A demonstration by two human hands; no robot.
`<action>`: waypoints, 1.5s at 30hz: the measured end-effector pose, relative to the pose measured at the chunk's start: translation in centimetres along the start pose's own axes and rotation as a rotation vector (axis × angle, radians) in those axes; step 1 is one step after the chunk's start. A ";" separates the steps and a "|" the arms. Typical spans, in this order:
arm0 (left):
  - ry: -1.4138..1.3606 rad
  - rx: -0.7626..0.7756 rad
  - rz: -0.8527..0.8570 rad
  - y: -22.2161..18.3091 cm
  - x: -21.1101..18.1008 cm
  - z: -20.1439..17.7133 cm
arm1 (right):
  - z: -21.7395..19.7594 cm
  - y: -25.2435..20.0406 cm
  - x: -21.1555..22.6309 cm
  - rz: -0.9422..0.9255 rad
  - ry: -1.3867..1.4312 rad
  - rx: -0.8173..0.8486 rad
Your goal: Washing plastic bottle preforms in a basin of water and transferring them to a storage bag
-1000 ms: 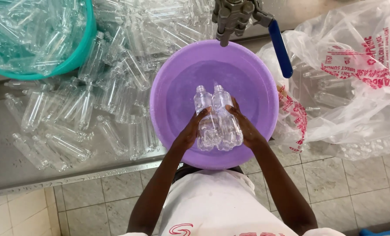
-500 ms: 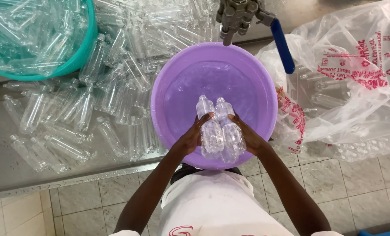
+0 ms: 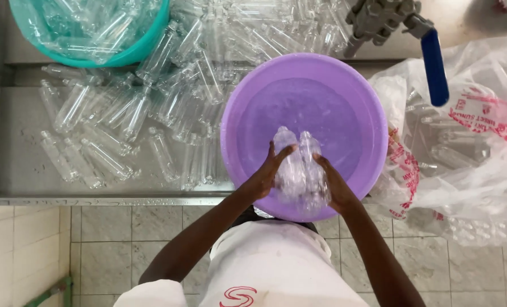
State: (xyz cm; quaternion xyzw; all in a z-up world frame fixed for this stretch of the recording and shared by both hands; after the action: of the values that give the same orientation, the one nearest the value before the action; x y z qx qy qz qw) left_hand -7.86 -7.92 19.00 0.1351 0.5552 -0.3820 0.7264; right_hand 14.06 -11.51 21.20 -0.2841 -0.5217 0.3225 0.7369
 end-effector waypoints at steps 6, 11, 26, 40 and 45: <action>-0.410 -0.192 -0.408 -1.9 -6.2 3.3 | 3.9 -5.8 2.6 0.090 -0.002 -0.057; -0.282 -0.038 0.002 -2.0 1.9 0.3 | 4.2 -6.1 2.4 0.138 0.171 -0.122; 0.010 -0.064 0.084 -3.0 3.5 2.1 | -2.0 -3.5 -6.5 -0.449 -0.508 -0.089; -0.017 0.120 0.573 -1.4 -0.5 3.2 | 0.2 -5.1 -1.3 -0.013 -0.090 -0.194; -0.393 -0.307 -0.327 3.4 -0.6 1.4 | -9.0 2.5 -7.0 -0.821 -0.774 0.292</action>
State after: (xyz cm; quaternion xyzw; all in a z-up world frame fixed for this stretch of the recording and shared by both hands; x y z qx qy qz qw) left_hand -4.55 -6.29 19.31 -0.1442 0.4697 -0.4244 0.7605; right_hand 20.45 -16.09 12.50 0.1846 -0.7707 0.1593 0.5888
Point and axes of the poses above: each hand's wrist, its own y-axis towards the middle knuckle, its own z-axis out of the palm, x = y × z, the point moved 2 cm from there along y, towards the middle knuckle, and after that the axes turned 10 degrees about x, right-handed, at the moved point
